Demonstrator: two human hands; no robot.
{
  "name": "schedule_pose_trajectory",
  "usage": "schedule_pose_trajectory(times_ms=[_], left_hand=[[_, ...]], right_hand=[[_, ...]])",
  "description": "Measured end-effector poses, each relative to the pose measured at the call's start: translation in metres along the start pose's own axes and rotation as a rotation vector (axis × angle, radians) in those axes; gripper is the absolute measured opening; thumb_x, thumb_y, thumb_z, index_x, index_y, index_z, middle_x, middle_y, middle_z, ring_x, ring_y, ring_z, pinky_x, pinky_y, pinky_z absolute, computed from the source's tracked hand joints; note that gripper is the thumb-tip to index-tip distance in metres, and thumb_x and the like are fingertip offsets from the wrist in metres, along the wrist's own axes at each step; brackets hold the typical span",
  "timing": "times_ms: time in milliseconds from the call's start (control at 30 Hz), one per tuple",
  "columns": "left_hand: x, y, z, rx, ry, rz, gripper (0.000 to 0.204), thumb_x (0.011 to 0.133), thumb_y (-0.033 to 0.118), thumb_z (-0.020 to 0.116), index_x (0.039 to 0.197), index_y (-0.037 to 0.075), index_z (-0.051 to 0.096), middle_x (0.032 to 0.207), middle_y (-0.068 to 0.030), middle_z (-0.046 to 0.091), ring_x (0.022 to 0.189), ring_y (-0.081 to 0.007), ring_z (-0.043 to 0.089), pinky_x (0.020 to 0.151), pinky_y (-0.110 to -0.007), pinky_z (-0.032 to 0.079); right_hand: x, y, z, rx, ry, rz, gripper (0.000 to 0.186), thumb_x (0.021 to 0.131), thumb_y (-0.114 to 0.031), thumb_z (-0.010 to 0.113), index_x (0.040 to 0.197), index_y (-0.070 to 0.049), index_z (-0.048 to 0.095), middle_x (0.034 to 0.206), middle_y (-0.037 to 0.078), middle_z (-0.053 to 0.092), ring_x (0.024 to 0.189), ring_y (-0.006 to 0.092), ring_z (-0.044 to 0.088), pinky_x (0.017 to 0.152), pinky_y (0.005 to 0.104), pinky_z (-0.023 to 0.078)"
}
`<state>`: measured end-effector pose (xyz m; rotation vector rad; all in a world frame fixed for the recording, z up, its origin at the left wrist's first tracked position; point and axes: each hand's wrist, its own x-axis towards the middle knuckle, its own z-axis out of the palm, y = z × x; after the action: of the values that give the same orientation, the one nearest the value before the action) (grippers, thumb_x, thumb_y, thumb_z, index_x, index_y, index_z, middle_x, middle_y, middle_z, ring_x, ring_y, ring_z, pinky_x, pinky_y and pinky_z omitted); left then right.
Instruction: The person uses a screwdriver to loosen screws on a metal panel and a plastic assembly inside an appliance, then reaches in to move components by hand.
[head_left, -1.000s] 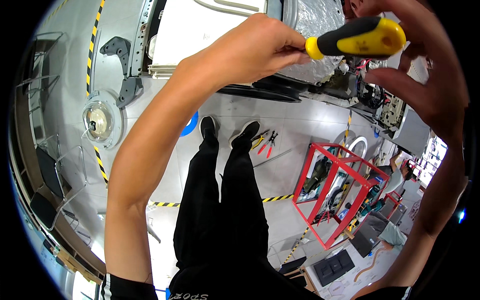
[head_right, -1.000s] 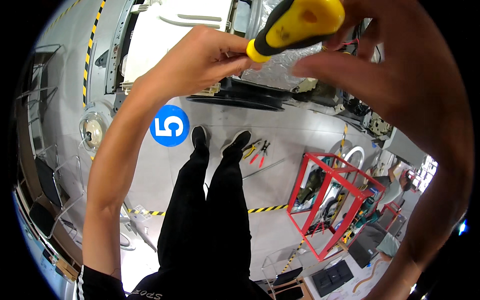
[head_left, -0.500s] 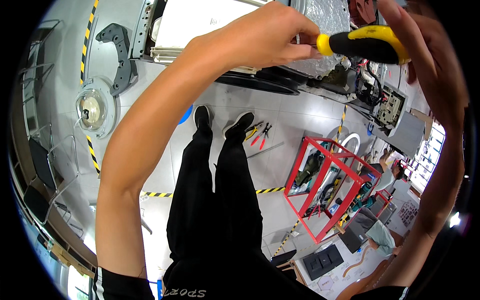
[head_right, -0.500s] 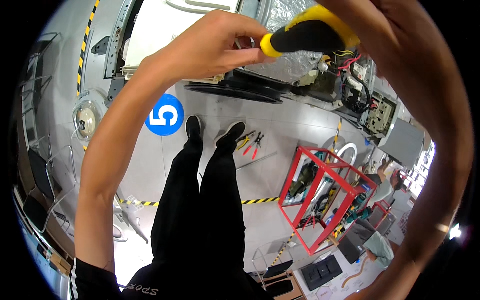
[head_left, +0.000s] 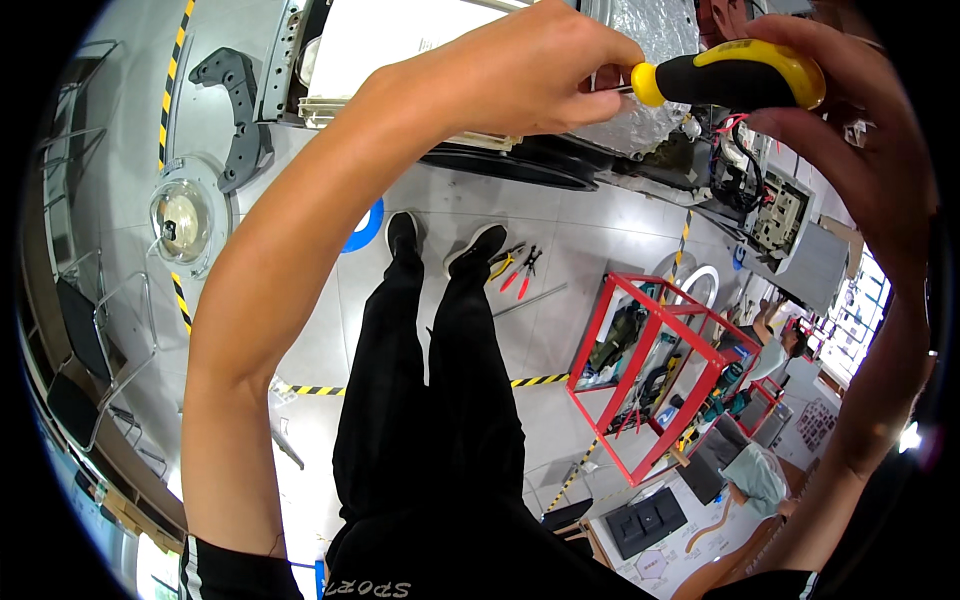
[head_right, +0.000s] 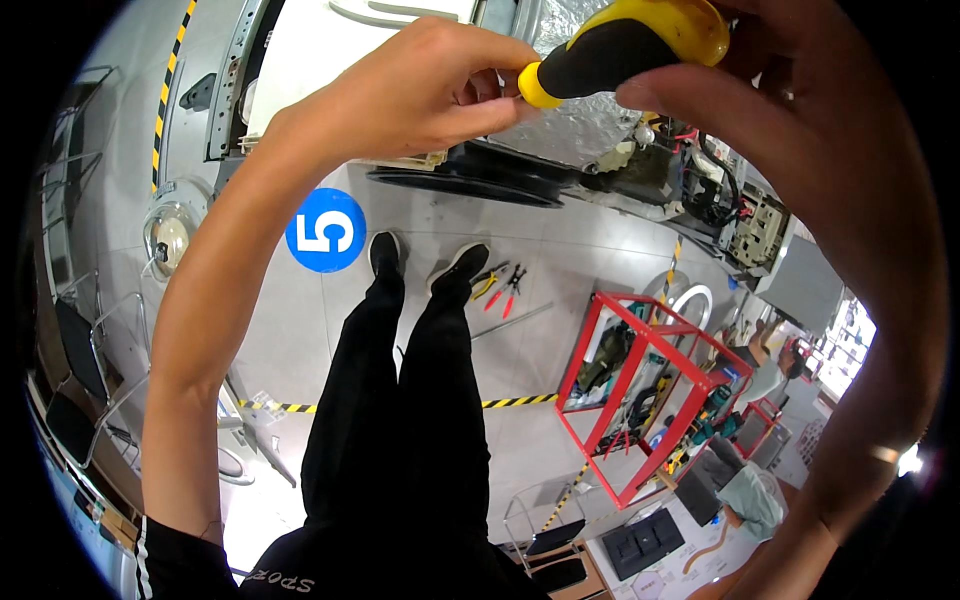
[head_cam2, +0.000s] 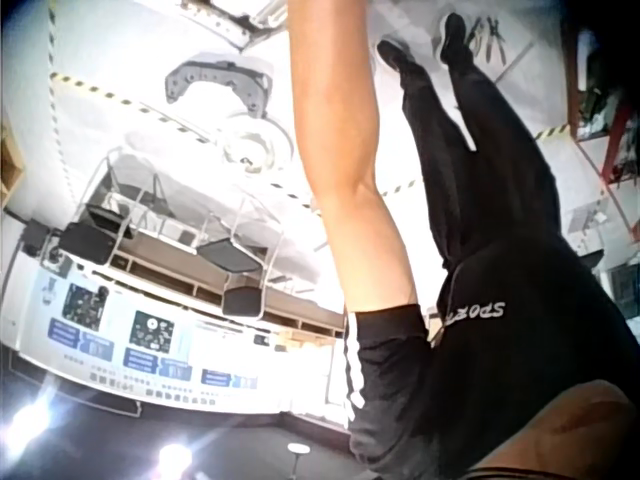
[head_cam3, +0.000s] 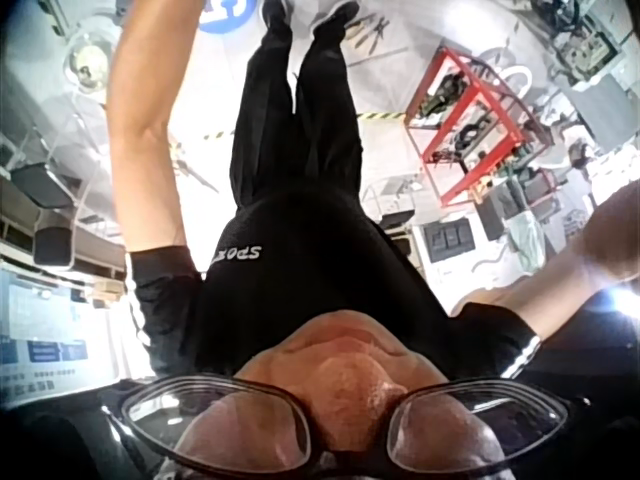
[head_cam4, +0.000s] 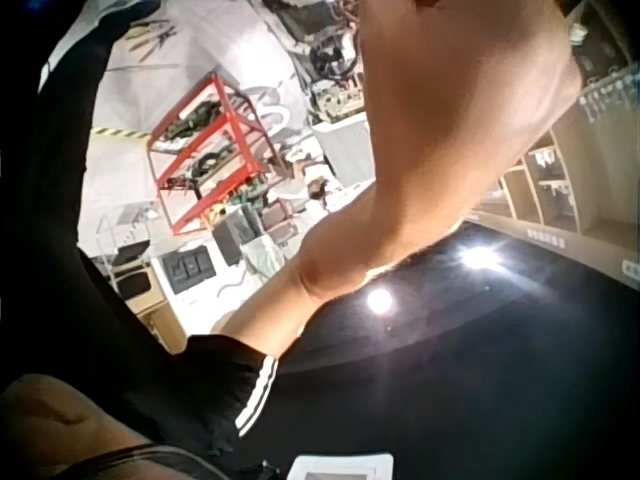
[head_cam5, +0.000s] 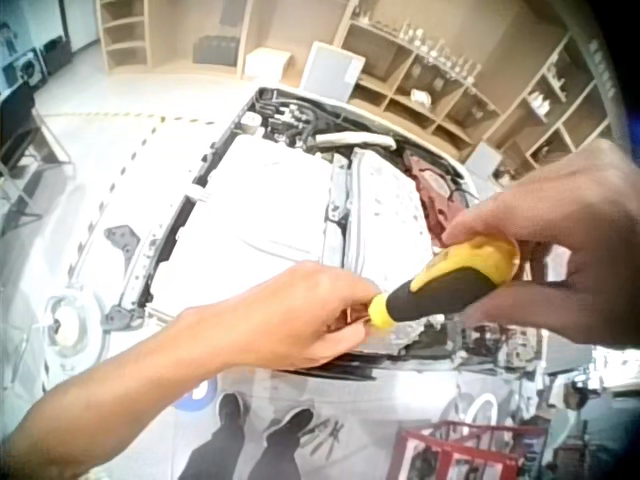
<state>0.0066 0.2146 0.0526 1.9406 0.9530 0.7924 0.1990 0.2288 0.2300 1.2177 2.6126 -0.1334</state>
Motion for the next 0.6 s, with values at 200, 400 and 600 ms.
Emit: schedule_pose_trajectory(times_ms=[200,400,600], left_hand=[[-0.001,-0.001,0.002,0.000,0.010,-0.019,0.018,0.083,0.018,0.063,0.092,0.003,0.068,0.063,-0.0123,0.061,0.050,-0.0214,0.053,0.052,-0.030,0.044],[-0.004,-0.002,0.004,0.014,0.027,-0.057,0.019,0.083,0.020,0.063,0.091,0.003,0.068,0.061,-0.0132,0.061,0.048,-0.0228,0.053,0.051,-0.030,0.043],[-0.003,0.028,0.012,0.142,0.105,-0.011,0.013,0.081,0.016,0.067,0.083,0.004,0.069,0.064,-0.0060,0.063,0.051,-0.0128,0.057,0.051,-0.026,0.045]], right_hand=[[0.000,-0.009,-0.001,0.027,0.011,-0.017,0.025,0.079,-0.019,0.067,0.095,-0.004,0.055,0.072,0.010,0.057,0.056,0.0183,0.058,0.048,0.0259,0.042],[-0.001,-0.034,-0.022,0.099,0.026,-0.059,0.018,0.075,-0.015,0.071,0.079,-0.002,0.059,0.056,0.009,0.055,0.045,0.0189,0.056,0.043,0.0278,0.039],[-0.023,-0.035,-0.037,0.159,0.077,0.007,0.020,0.075,-0.015,0.071,0.087,-0.003,0.061,0.065,0.009,0.056,0.055,0.0208,0.057,0.049,0.0288,0.042]])
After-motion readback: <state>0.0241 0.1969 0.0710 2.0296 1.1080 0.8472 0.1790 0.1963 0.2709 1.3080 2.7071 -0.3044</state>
